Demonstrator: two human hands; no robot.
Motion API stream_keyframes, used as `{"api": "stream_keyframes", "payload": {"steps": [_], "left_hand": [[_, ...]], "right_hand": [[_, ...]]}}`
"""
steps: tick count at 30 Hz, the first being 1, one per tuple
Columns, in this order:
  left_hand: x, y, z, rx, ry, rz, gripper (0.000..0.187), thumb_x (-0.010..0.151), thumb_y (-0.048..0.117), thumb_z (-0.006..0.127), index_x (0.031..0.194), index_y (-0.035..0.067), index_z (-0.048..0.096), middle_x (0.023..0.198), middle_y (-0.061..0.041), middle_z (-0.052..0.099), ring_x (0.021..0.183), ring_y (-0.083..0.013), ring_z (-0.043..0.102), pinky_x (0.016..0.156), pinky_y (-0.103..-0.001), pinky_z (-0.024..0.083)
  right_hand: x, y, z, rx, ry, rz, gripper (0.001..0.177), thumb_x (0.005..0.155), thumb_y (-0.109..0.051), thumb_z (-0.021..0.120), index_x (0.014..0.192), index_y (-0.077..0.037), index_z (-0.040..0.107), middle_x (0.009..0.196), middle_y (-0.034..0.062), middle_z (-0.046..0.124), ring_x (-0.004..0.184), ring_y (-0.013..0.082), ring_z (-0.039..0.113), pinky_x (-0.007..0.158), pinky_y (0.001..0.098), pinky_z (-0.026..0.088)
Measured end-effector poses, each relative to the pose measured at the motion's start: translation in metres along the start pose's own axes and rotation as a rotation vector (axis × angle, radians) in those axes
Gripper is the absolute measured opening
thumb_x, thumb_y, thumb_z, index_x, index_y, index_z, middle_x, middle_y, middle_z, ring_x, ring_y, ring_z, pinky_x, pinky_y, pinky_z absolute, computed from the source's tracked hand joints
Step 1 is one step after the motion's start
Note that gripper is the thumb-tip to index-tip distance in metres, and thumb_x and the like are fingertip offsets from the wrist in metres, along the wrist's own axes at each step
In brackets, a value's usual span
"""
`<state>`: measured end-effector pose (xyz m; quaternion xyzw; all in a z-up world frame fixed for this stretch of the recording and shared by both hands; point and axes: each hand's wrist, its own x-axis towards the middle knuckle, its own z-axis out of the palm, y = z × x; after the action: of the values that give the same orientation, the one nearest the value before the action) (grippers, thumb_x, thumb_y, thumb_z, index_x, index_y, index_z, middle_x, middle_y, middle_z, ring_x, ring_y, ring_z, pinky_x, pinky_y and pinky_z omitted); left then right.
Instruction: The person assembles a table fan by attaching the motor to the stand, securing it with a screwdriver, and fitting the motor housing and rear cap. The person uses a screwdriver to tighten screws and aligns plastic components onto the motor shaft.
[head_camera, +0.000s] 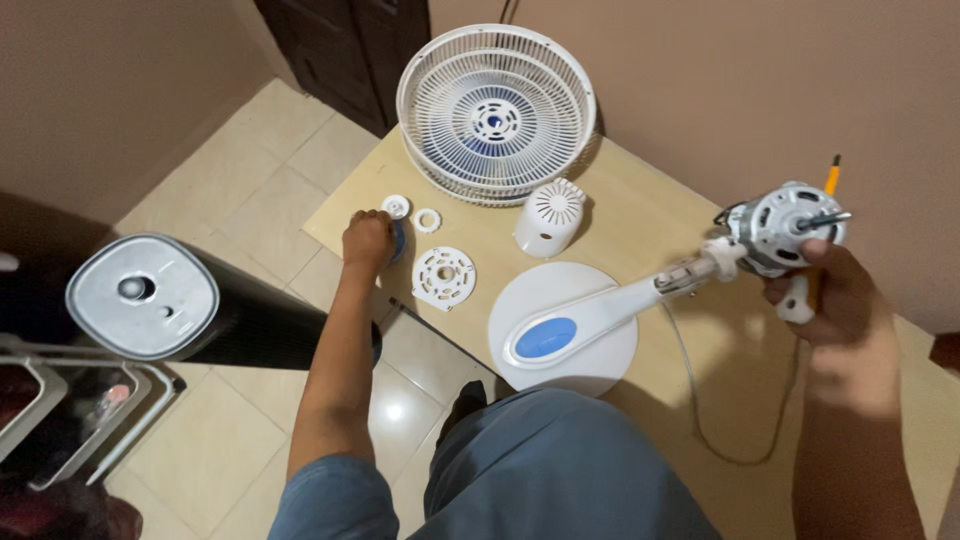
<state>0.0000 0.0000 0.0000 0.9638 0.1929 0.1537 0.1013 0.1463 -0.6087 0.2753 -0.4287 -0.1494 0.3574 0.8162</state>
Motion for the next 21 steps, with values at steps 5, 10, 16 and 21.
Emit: {"api": "stream_keyframes", "payload": {"steps": [5,10,16,21], "left_hand": [[-0.014,0.097,-0.081,-0.319,0.283,0.095,0.012,0.084,0.006,0.076,0.091,0.006,0.066,0.092,-0.014,0.069,0.095,-0.0364,0.065,0.077,-0.048,0.053],[-0.048,0.235,-0.106,-0.897,0.150,0.144,0.022,0.086,0.002,0.074,0.107,0.003,0.068,0.103,-0.012,0.072,0.087,-0.0222,0.070,0.060,-0.032,0.053],[-0.063,0.360,-0.108,-1.445,-0.169,0.216,0.014,0.099,0.008,0.067,0.111,0.001,0.068,0.101,-0.006,0.076,0.092,-0.0099,0.070,0.083,-0.025,0.056],[-0.044,0.380,-0.095,-1.593,-0.322,0.264,0.016,0.099,0.010,0.069,0.112,0.000,0.072,0.102,-0.007,0.077,0.093,-0.0089,0.070,0.085,-0.026,0.058]], "right_hand": [[-0.006,0.010,-0.023,0.026,0.077,-0.047,0.037,0.101,-0.013,0.075,0.130,0.000,0.057,0.111,0.0154,0.071,0.087,0.0170,0.073,0.071,0.0256,0.063],[-0.003,0.012,-0.026,0.000,0.106,-0.070,0.039,0.099,-0.015,0.075,0.133,-0.004,0.057,0.104,0.0101,0.071,0.080,0.0133,0.071,0.064,0.0233,0.061],[-0.002,0.012,-0.017,-0.080,0.110,-0.095,0.034,0.098,-0.016,0.074,0.125,-0.002,0.060,0.098,0.0106,0.070,0.075,0.0113,0.069,0.064,0.0226,0.058],[-0.005,0.017,-0.009,-0.175,0.245,-0.118,0.034,0.094,-0.024,0.075,0.120,-0.005,0.063,0.090,0.0031,0.069,0.071,0.0077,0.064,0.060,0.0222,0.055]]}}
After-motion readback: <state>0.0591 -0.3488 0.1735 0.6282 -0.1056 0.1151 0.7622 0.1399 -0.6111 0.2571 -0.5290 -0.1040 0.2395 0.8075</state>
